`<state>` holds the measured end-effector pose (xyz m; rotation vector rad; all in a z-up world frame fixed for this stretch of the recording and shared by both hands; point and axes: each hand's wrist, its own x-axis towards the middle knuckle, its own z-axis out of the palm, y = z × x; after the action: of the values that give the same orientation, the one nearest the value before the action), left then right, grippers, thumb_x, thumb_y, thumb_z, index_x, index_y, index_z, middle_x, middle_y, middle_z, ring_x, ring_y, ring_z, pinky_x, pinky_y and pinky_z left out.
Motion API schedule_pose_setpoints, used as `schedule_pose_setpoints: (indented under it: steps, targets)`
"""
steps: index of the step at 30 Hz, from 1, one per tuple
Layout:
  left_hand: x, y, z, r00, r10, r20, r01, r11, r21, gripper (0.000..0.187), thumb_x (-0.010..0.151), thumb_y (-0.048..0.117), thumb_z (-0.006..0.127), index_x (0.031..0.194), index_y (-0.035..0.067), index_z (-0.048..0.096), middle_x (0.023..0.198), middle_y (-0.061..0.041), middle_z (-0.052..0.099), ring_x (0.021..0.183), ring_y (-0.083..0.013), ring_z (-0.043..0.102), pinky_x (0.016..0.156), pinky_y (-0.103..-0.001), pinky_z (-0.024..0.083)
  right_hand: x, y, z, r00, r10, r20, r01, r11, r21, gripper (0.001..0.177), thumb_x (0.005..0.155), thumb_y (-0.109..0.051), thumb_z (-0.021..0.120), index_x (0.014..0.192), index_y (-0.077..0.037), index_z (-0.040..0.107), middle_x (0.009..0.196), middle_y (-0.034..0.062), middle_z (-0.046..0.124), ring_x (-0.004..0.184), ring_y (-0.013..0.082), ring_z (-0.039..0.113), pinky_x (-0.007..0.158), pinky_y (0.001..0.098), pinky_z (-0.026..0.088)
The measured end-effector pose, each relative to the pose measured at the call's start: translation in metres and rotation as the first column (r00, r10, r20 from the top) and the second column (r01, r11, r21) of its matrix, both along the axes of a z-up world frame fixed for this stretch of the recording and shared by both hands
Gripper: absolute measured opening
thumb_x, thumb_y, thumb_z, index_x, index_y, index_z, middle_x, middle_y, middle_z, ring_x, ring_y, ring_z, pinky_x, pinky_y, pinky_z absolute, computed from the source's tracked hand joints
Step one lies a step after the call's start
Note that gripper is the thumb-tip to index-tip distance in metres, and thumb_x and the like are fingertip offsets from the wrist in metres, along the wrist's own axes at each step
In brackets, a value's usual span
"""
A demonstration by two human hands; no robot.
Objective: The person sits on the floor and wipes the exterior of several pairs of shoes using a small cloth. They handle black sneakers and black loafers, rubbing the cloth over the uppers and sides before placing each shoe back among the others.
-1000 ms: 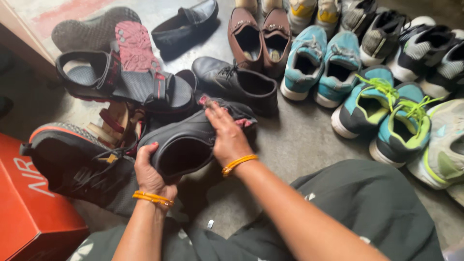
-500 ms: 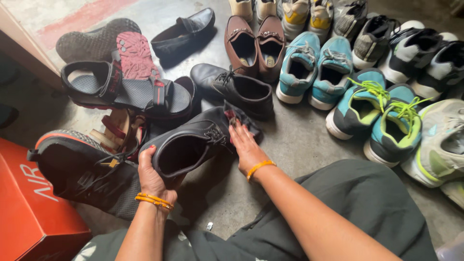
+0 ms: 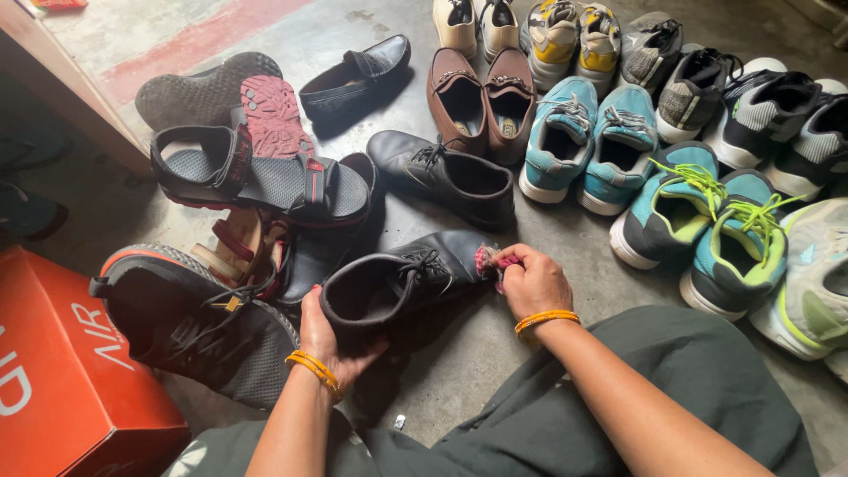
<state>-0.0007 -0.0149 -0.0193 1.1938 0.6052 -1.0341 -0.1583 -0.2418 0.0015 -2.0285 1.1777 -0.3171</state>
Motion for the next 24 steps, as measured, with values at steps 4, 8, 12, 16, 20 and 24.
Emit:
schedule_pose_setpoints:
  steps: [4, 8, 12, 16, 20, 24]
  targets:
    - [0.009, 0.004, -0.025, 0.997, -0.059, 0.044, 0.047, 0.970, 0.240, 0.078, 0.084, 0.076, 0.034, 0.138, 0.026, 0.060, 0.145, -0.014, 0.059, 0.123, -0.0403, 0.056, 0.095, -0.063, 0.047, 0.010, -0.001, -0.046, 0.943, 0.258, 0.213, -0.197, 0.943, -0.269, 0.037, 0.083, -0.005, 0.053, 0.112, -0.010, 0.077, 0.122, 0.0164, 0.072, 0.113, 0.0322, 0.068, 0.100, 0.0392, 0.052]
    - [0.019, 0.007, -0.058, 0.976, -0.063, 0.207, -0.035, 0.899, 0.436, 0.093, 0.091, 0.075, 0.043, 0.146, 0.000, 0.047, 0.152, -0.020, 0.046, 0.127, -0.0420, 0.052, 0.094, -0.065, 0.053, 0.012, 0.018, -0.086, 0.900, 0.436, -0.014, -0.370, 0.746, -0.553, 0.054, 0.076, -0.002, 0.058, 0.129, -0.001, 0.065, 0.143, 0.0239, 0.057, 0.132, 0.0407, 0.051, 0.111, 0.0451, 0.037]
    - [0.024, 0.005, -0.057, 0.958, -0.129, 0.257, -0.006, 0.884, 0.467, 0.086, 0.091, 0.066, 0.036, 0.140, 0.000, 0.059, 0.144, -0.021, 0.059, 0.125, -0.0430, 0.059, 0.092, -0.065, 0.054, 0.011, 0.047, -0.085, 0.902, 0.422, 0.095, -0.323, 0.803, -0.501, 0.052, 0.084, -0.002, 0.056, 0.136, 0.001, 0.059, 0.143, 0.0225, 0.057, 0.136, 0.0393, 0.052, 0.116, 0.0429, 0.038]
    - [0.027, 0.010, -0.058, 0.917, -0.269, 0.296, 0.042, 0.800, 0.598, 0.077, 0.097, 0.057, 0.030, 0.140, -0.001, 0.057, 0.142, -0.024, 0.057, 0.124, -0.0455, 0.059, 0.091, -0.065, 0.058, -0.002, 0.055, -0.039, 0.918, 0.369, 0.145, -0.319, 0.905, -0.281, 0.036, 0.081, -0.012, 0.062, 0.116, -0.007, 0.071, 0.124, 0.0154, 0.071, 0.115, 0.0339, 0.066, 0.100, 0.0395, 0.051]
    - [0.032, 0.019, -0.071, 0.636, -0.719, 0.281, 0.164, 0.482, 0.861, 0.073, 0.107, 0.049, 0.028, 0.122, -0.008, 0.071, 0.131, -0.032, 0.065, 0.128, -0.0444, 0.058, 0.109, -0.052, 0.044, 0.001, 0.031, 0.004, 0.972, 0.224, -0.078, -0.224, 0.975, 0.002, 0.024, 0.083, -0.021, 0.062, 0.094, -0.017, 0.083, 0.099, 0.0119, 0.081, 0.093, 0.0272, 0.077, 0.088, 0.0357, 0.061]
    - [0.013, 0.016, -0.040, 0.619, -0.746, 0.244, 0.142, 0.412, 0.900, 0.056, 0.099, 0.039, 0.034, 0.122, 0.007, 0.073, 0.130, -0.022, 0.067, 0.125, -0.0418, 0.061, 0.106, -0.049, 0.047, 0.014, 0.002, 0.010, 0.992, 0.116, 0.045, -0.111, 0.988, -0.106, 0.029, 0.082, -0.021, 0.061, 0.103, -0.015, 0.080, 0.108, 0.0156, 0.077, 0.098, 0.0311, 0.075, 0.091, 0.0371, 0.058]
